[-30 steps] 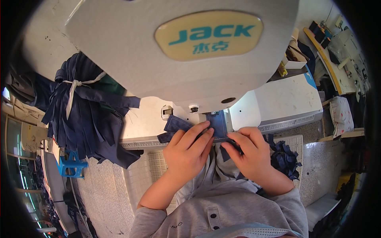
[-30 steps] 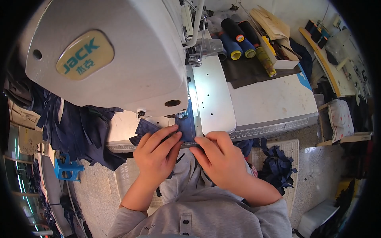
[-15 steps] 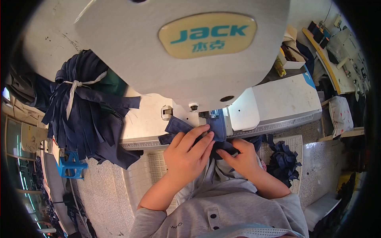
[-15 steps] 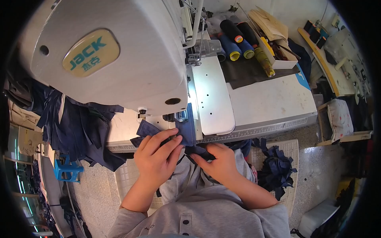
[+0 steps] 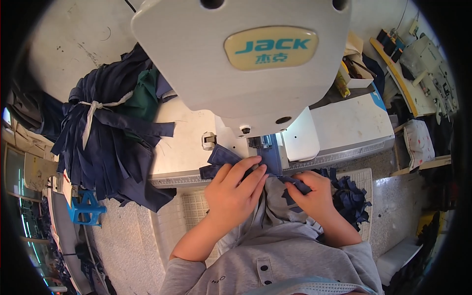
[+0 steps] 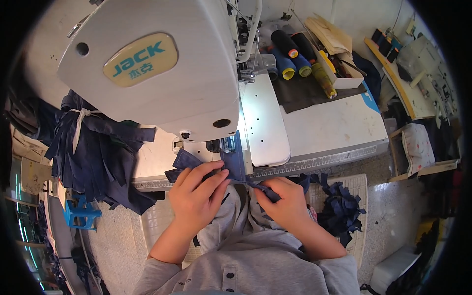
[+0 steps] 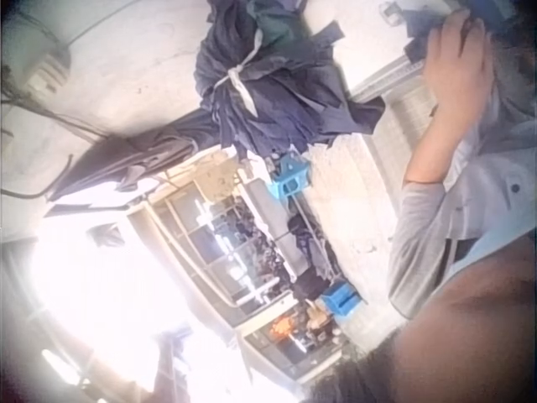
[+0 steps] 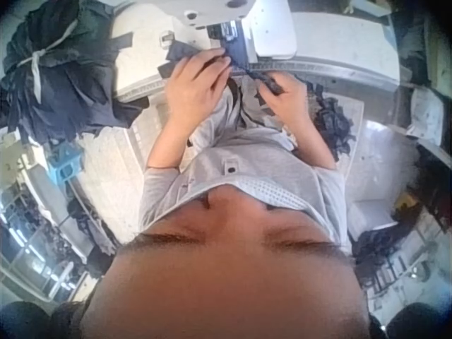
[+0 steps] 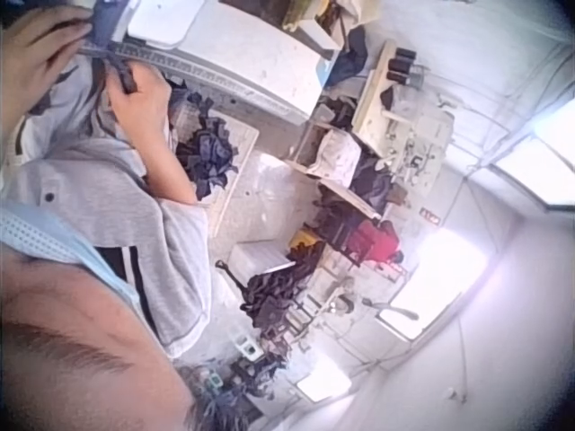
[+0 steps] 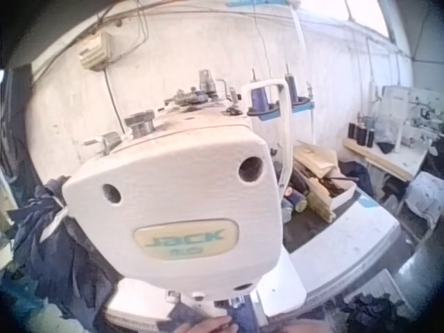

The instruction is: Sewing pieces of fabric using a sewing machine.

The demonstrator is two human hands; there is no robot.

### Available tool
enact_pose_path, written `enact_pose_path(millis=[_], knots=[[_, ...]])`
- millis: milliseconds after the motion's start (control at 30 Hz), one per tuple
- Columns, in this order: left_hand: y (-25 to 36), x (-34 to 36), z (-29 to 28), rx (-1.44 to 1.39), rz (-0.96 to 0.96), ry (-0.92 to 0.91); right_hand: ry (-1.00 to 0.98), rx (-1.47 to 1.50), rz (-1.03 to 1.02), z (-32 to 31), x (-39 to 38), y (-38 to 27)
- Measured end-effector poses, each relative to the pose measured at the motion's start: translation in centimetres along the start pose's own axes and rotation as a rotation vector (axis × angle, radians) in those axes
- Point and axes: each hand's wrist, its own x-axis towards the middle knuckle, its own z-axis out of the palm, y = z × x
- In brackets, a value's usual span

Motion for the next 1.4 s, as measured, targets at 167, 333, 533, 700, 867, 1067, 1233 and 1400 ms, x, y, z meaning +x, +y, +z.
enact_pose_path(millis=[167,333,533,700,867,1067,1233,1400], knots=[[-0.2,0.3,0.3,-0.007,-0.009,0.001,0.234,-0.437,-0.253,-1.7,-0.2,-4.5],[-0.1,0.5,0.7,-0.029,-0.027,0.028,0.33,-0.472,-0.389,-1.3,1.4,-5.2],[-0.2,0.7,0.7,0.016,-0.001,0.008,0.359,-0.467,-0.342,-1.3,1.7,-3.8],[-0.3,0.6,0.8,0.026,0.001,-0.013,0.295,-0.45,-0.327,-1.8,1.5,-3.7],[-0.4,0.8,1.2,0.03,-0.002,-0.004,0.275,-0.461,-0.342,-2.1,1.5,-3.9],[-0.2,1.0,1.3,0.04,-0.014,0.012,0.319,-0.468,-0.382,-1.8,2.0,-3.7],[-0.2,1.1,1.3,0.045,-0.026,0.01,0.333,-0.46,-0.403,-1.8,2.2,-3.7],[-0.2,1.4,1.3,0.025,-0.036,0.014,0.314,-0.461,-0.349,-1.7,2.5,-3.5]])
